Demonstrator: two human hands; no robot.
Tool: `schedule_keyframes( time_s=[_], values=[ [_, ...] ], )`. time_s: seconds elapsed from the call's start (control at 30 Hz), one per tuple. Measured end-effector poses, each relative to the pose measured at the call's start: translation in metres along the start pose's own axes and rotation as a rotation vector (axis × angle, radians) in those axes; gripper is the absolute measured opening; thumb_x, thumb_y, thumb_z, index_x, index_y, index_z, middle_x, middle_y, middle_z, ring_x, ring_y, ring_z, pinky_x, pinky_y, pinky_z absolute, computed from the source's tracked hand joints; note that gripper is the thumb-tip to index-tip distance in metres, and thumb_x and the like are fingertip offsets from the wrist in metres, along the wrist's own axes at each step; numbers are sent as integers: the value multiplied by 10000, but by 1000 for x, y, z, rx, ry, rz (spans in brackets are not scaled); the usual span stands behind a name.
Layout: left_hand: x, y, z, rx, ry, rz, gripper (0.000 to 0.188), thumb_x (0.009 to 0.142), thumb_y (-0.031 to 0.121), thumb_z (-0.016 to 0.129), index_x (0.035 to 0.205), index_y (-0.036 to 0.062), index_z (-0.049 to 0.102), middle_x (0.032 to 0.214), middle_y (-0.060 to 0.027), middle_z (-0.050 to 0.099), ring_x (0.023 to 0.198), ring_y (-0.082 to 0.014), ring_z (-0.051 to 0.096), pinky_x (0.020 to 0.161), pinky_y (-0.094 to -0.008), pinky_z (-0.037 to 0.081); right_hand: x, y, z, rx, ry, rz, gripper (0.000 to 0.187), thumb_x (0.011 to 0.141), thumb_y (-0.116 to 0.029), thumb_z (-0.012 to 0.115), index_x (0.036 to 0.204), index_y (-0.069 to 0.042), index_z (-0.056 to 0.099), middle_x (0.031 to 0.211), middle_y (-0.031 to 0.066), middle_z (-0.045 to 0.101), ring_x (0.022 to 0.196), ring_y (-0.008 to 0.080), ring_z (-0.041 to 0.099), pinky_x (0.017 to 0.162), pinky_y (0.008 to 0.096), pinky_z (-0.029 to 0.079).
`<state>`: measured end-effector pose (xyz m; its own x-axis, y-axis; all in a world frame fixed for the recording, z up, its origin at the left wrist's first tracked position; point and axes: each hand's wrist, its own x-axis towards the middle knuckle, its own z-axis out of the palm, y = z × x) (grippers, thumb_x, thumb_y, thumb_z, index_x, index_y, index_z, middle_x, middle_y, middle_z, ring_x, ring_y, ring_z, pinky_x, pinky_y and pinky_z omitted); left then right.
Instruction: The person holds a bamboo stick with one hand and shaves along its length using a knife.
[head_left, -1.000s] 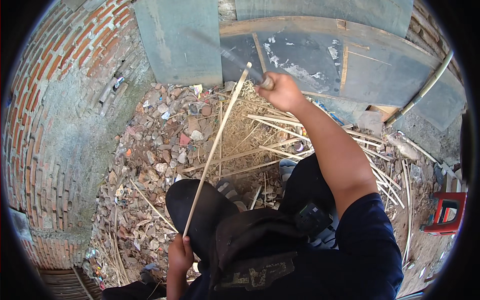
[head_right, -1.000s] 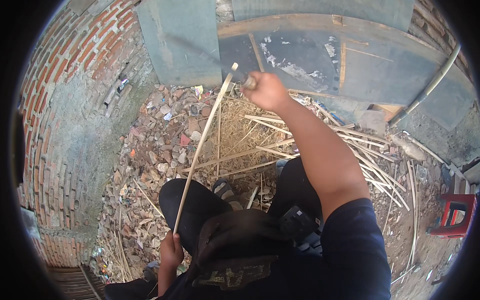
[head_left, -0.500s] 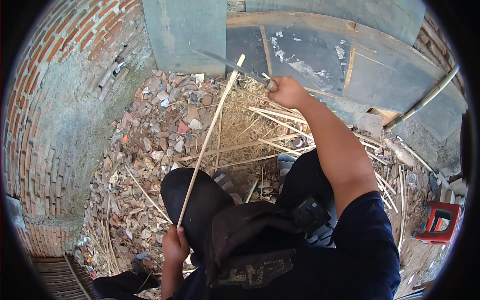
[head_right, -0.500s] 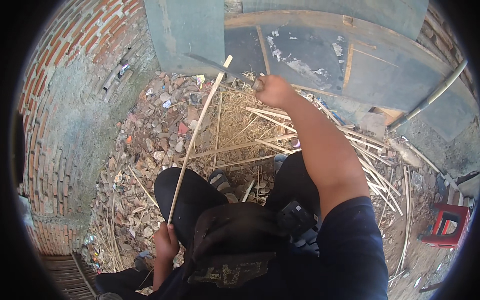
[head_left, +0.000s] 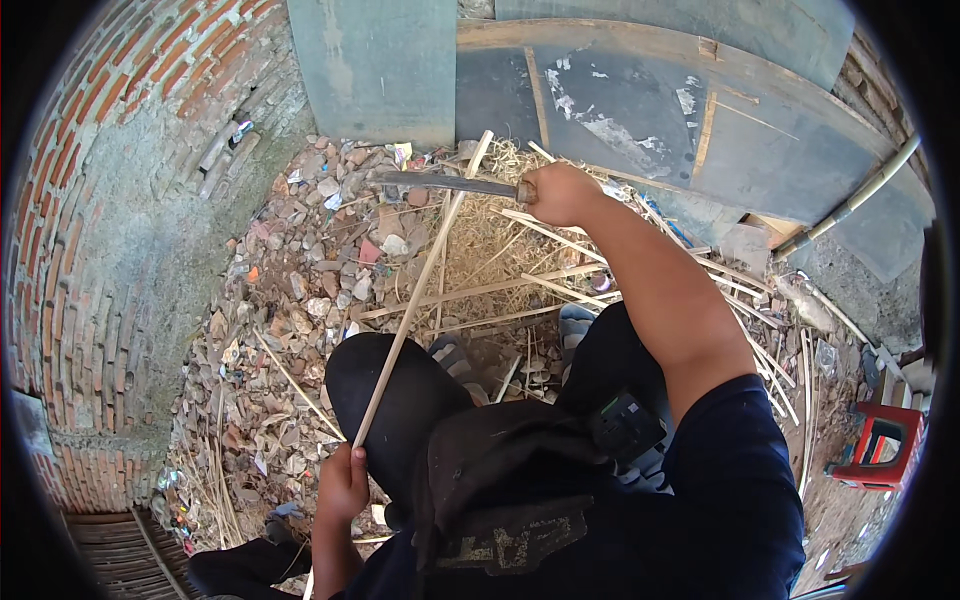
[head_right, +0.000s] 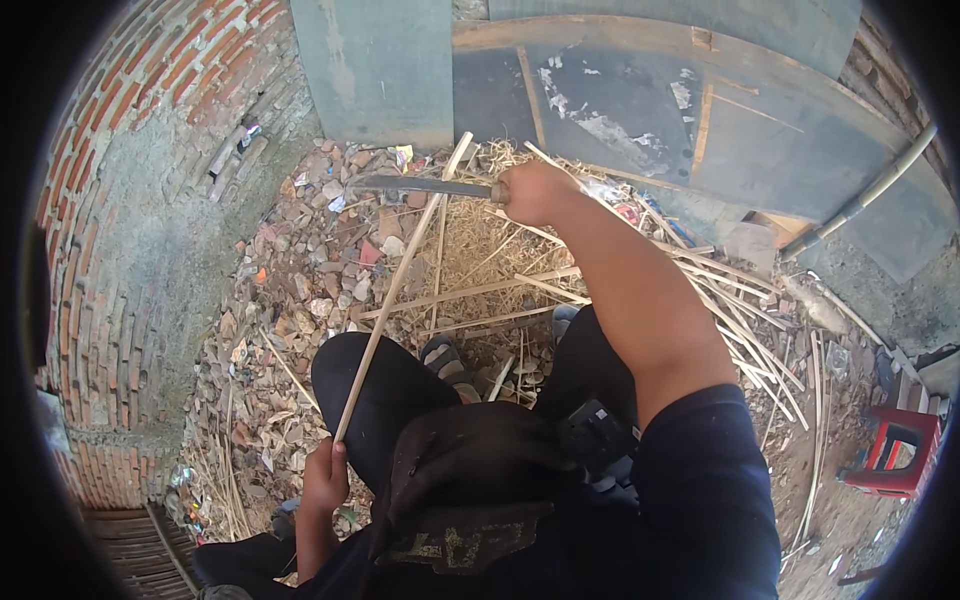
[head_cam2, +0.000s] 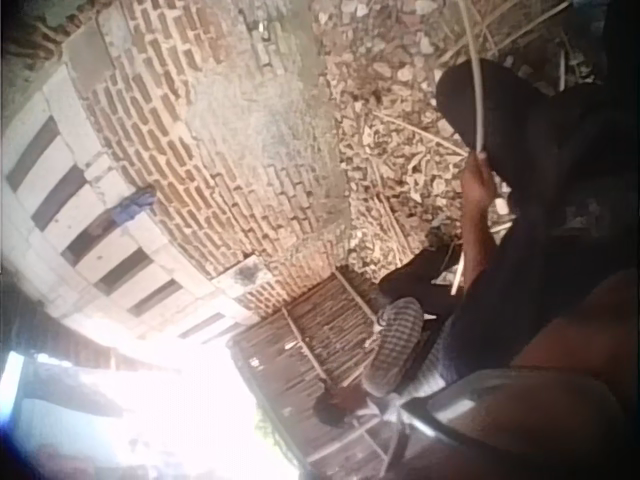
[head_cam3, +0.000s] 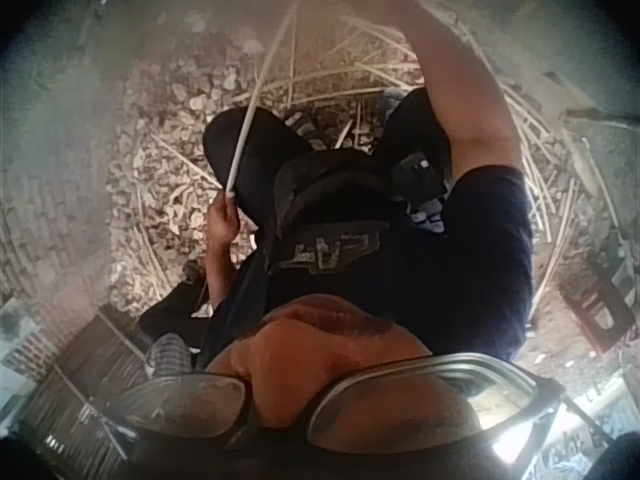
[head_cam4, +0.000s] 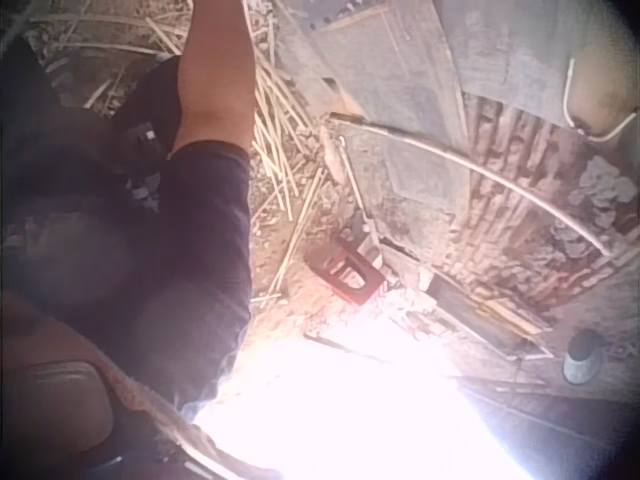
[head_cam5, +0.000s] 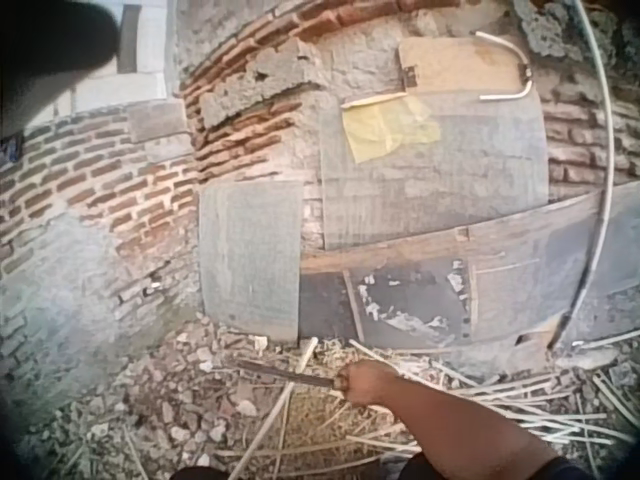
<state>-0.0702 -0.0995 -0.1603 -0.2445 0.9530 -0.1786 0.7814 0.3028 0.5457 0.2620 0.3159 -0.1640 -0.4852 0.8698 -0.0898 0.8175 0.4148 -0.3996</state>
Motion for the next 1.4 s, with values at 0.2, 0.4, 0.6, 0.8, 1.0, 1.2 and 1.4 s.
schedule_keyframes(
  time_s=[0.2, 0.4, 0.6, 0.8, 1.0, 1.2, 1.4],
  values=[
    [-1, -3, 1, -89, -20, 42, 394, 1073, 271, 446, 802, -8, 507, 597, -189, 529, 532, -353, 533, 521, -447, 383, -15, -43, 0, -11, -74, -87, 163, 909, -226, 599, 1012, -148, 699, 890, 86, 711, 875, 229, 709, 765, 412, 571],
    [-3, -9, 3, -42, -34, 42, 386, 1070, 273, 455, 805, -3, 503, 594, -194, 539, 521, -379, 542, 507, -459, 383, -13, -45, -3, -170, -174, -246, 138, 883, -181, 634, 1000, -140, 695, 901, 77, 712, 834, 211, 693, 765, 414, 581],
    [4, -5, -1, -68, -11, 58, 398, 1070, 280, 452, 793, -1, 503, 604, -205, 549, 532, -403, 549, 510, -465, 389, 0, 1, 7, -85, 80, 54, 215, 793, -241, 675, 979, -133, 690, 910, 129, 724, 881, 333, 706, 789, 476, 563],
    [1, -7, 0, -116, -43, 6, 411, 1076, 288, 440, 802, -6, 522, 630, -198, 558, 567, -348, 564, 551, -451, 411, -22, -50, -8, -116, -26, -202, 174, 858, -220, 642, 1008, -150, 694, 849, 90, 710, 817, 287, 708, 760, 453, 573],
    [-1, -1, -1, -85, -21, 38, 406, 1072, 281, 451, 798, -8, 532, 627, -196, 555, 572, -353, 567, 555, -449, 417, -8, -31, -1, -290, -21, -287, 192, 863, -206, 649, 1046, -176, 702, 894, 67, 723, 855, 246, 720, 792, 428, 585],
    [6, -12, -3, -62, -52, 17, 402, 1070, 280, 452, 800, -4, 538, 626, -189, 555, 579, -366, 566, 562, -444, 425, -8, -10, -7, -153, 30, 129, 227, 833, -192, 643, 1045, -138, 701, 990, 117, 728, 976, 293, 716, 849, 434, 578],
    [0, -16, 0, -147, -61, -25, 426, 1081, 321, 436, 822, 0, 538, 655, -140, 552, 607, -251, 537, 583, -395, 421, -13, -11, -13, -1, 171, 35, 298, 800, -208, 649, 1065, -75, 685, 966, 196, 721, 939, 379, 696, 840, 496, 556]
  ],
)
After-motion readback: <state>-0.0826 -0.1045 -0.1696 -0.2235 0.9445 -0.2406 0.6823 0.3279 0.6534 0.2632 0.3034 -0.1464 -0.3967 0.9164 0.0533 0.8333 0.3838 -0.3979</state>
